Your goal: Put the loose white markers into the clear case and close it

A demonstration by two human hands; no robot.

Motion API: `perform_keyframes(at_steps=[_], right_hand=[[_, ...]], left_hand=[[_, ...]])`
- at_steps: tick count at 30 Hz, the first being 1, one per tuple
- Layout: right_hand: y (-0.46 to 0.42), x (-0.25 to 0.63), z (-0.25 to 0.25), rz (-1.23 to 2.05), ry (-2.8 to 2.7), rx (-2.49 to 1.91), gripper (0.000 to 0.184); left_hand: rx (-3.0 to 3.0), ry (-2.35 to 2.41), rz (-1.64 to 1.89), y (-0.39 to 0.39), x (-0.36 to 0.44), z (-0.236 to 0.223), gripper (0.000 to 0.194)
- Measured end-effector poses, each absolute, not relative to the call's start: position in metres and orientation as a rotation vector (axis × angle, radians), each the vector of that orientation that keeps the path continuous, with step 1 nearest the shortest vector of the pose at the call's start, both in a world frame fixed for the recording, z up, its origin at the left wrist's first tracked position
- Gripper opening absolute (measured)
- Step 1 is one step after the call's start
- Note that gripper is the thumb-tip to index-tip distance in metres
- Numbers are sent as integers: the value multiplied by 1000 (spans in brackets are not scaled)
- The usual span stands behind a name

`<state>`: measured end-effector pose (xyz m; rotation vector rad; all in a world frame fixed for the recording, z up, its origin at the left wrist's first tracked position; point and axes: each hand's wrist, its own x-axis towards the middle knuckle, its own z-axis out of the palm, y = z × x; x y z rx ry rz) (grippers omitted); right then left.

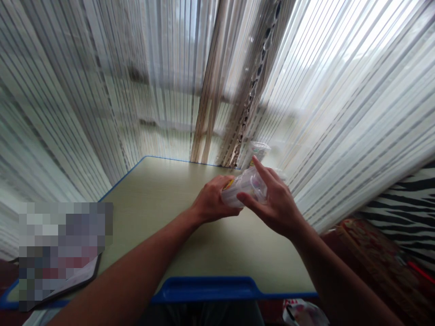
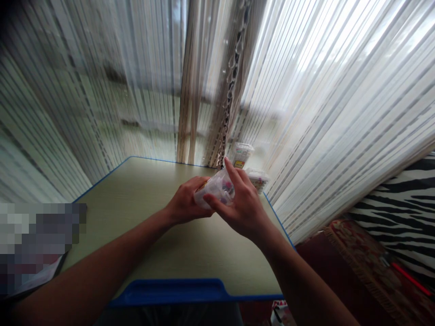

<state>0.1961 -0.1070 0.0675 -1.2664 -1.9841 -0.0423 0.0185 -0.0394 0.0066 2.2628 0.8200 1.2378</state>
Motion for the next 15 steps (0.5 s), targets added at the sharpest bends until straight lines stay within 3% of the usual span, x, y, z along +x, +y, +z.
perform_keyframes(at_steps=[5,15], right_hand=[[-103,200,70,-91,-2064,-1316,99],[-79,220,79,121,-2114,-1092,84]], left_hand=[[2239,845,1244,-41,19,7,63],[2282,905,1235,-39,20,8,73]])
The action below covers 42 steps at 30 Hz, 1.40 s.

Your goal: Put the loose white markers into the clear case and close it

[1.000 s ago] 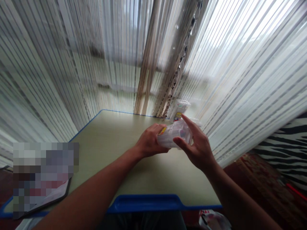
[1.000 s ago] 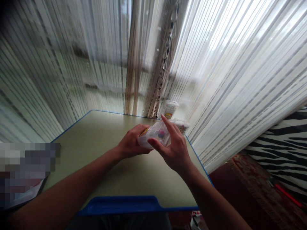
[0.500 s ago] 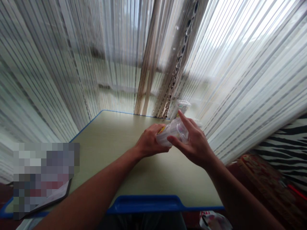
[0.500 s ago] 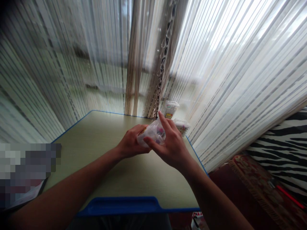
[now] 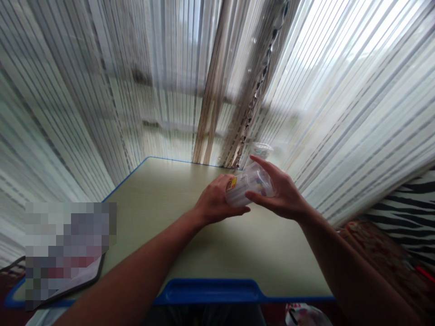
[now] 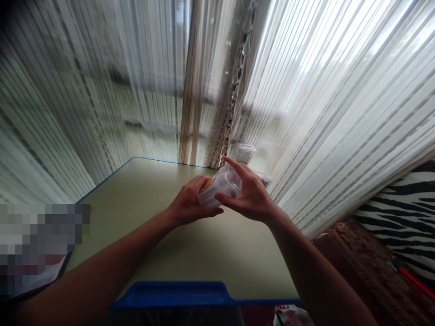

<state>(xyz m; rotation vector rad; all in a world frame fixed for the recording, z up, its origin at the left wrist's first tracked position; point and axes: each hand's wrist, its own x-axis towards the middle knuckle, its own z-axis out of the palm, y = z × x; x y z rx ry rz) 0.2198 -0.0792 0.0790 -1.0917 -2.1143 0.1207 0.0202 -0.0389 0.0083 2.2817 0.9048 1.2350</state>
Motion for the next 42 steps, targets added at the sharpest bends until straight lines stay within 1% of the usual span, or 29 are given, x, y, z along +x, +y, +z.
perform_keyframes(at_steps=[2,4,7,11,15,18,20,23,26,30,36,42], right_hand=[[-75,226,82,245,-2114,-1038,82],[-73,231,84,388,-2101,-1008,81],[-72,235,89,562,-2072,-997,80],[-72,237,91,686,-2104,-928,74],[-69,239,88,812,-2119,-893,78],[-67,241,85,856,-2128,-852,80],[-64,242,82,852,-2105,-836,76],[-60,242,74,795,-2053,-809,65],[-55,241,60,667,-1999,-808,57],[-55,234,44,342,-1976,-927,60],[-62,225,39,-71,-1959,-962,64],[-65,224,39,-297,-1944,-920,59]], left_hand=[[2247,854,1218,-39,18,12,71],[2168,770,1165,-41,16,16,64],[2004,642,999,-41,13,20,55],[1721,436,734,-40,12,20,53],[1567,338,541,-40,9,22,49],[1544,348,535,-42,8,24,47],[1552,364,596,-43,10,23,44],[1596,480,733,-41,15,19,47],[1640,676,845,-38,19,14,58],[1652,915,879,-39,21,10,70],[1706,971,980,-42,25,7,63],[1690,961,1043,-42,27,5,61]])
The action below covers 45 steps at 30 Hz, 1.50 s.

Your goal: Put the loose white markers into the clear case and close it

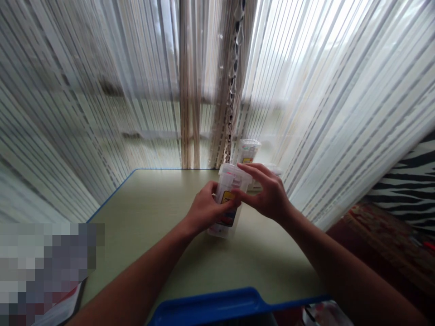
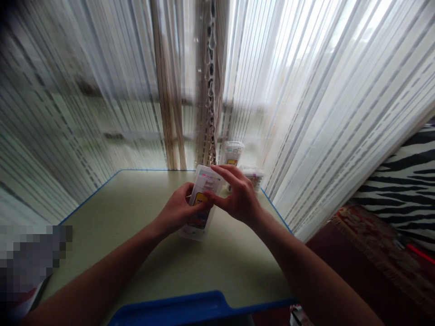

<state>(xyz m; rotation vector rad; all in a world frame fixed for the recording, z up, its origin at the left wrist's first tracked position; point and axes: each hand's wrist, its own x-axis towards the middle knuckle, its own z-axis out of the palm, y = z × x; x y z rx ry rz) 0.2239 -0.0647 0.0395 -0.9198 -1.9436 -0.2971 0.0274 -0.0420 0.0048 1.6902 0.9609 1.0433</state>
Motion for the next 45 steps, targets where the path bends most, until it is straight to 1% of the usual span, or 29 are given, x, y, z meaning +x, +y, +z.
perform_keyframes(at_steps=[7,16,21,24,34,45], right_hand=[[-65,227,40,-402,-1970,-862,54],[-69,227,46,-570,-2004,-803,39],[-69,228,43,-725,-2033,-747,37],[-68,228,43,-762,-2023,-714,34],[-73,227,45,-659,-1932,-755,11],[-72,223,46,-281,-1706,-887,9]], left_hand=[[1681,967,1072,-41,27,3,61],[1728,1037,1074,-42,27,4,60],[1746,1051,1061,-42,28,4,59],[1775,1071,1033,-42,28,4,58],[1771,1036,998,-44,28,7,58],[1811,980,1027,-45,29,7,57]])
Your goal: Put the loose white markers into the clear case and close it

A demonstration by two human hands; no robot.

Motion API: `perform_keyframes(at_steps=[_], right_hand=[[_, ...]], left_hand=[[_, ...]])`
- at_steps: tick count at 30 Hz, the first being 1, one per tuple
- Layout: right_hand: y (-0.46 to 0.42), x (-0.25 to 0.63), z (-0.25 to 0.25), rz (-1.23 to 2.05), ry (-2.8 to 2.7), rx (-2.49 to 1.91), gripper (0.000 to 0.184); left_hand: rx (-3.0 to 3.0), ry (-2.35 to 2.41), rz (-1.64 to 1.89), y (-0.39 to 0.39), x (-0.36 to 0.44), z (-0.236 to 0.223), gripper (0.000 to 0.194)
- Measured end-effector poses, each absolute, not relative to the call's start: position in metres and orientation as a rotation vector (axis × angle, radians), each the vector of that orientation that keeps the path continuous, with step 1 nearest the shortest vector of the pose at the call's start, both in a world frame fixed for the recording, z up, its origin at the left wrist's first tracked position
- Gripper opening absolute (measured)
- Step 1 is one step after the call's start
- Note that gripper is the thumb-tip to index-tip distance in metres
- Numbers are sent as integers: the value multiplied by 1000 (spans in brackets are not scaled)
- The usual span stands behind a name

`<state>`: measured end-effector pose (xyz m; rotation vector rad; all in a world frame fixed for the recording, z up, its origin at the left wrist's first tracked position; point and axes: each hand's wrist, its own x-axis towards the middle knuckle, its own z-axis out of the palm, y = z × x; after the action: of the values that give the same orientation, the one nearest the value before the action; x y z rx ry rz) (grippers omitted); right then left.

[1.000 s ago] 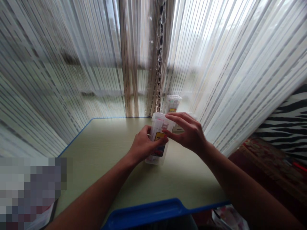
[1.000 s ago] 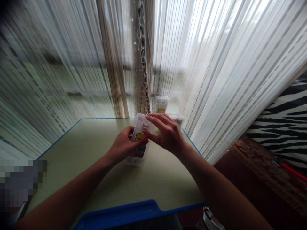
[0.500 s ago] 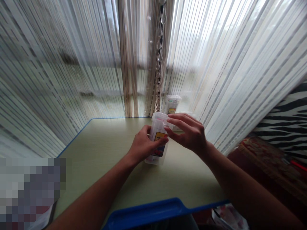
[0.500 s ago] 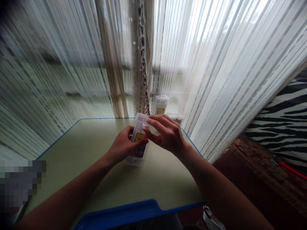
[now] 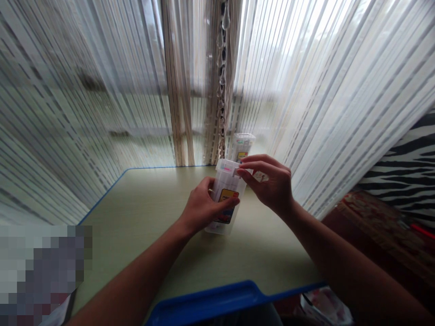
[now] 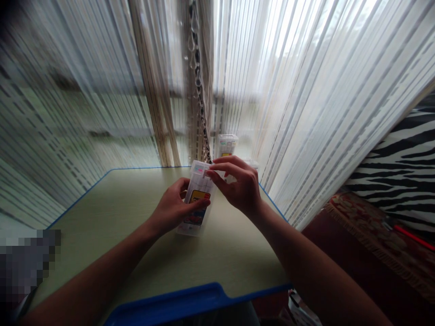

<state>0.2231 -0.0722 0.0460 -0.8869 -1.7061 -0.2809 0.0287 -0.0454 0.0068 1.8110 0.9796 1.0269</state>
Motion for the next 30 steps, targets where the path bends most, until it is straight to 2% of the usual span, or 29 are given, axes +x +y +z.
perform_keyframes(at_steps=[4,9,12,16,24,30], right_hand=[[-69,223,46,-136,-1663,-892,14],[-62,222,40,235,-1570,-904,47],[-59,218,35,567,-1519,-906,59],[-58,213,32,790,-1438,-872,57],[-62,207,29,771,-1403,-892,45],[-76,199,36,826,-1430,-891,44]], left_hand=[[1801,950,1025,-47,29,7,58],[1754,894,1041,-48,29,9,58],[1729,859,1062,-48,29,9,57],[1744,850,1052,-50,30,9,58],[1499,688,1032,-55,31,16,75],[1568,742,1113,-60,29,22,70]])
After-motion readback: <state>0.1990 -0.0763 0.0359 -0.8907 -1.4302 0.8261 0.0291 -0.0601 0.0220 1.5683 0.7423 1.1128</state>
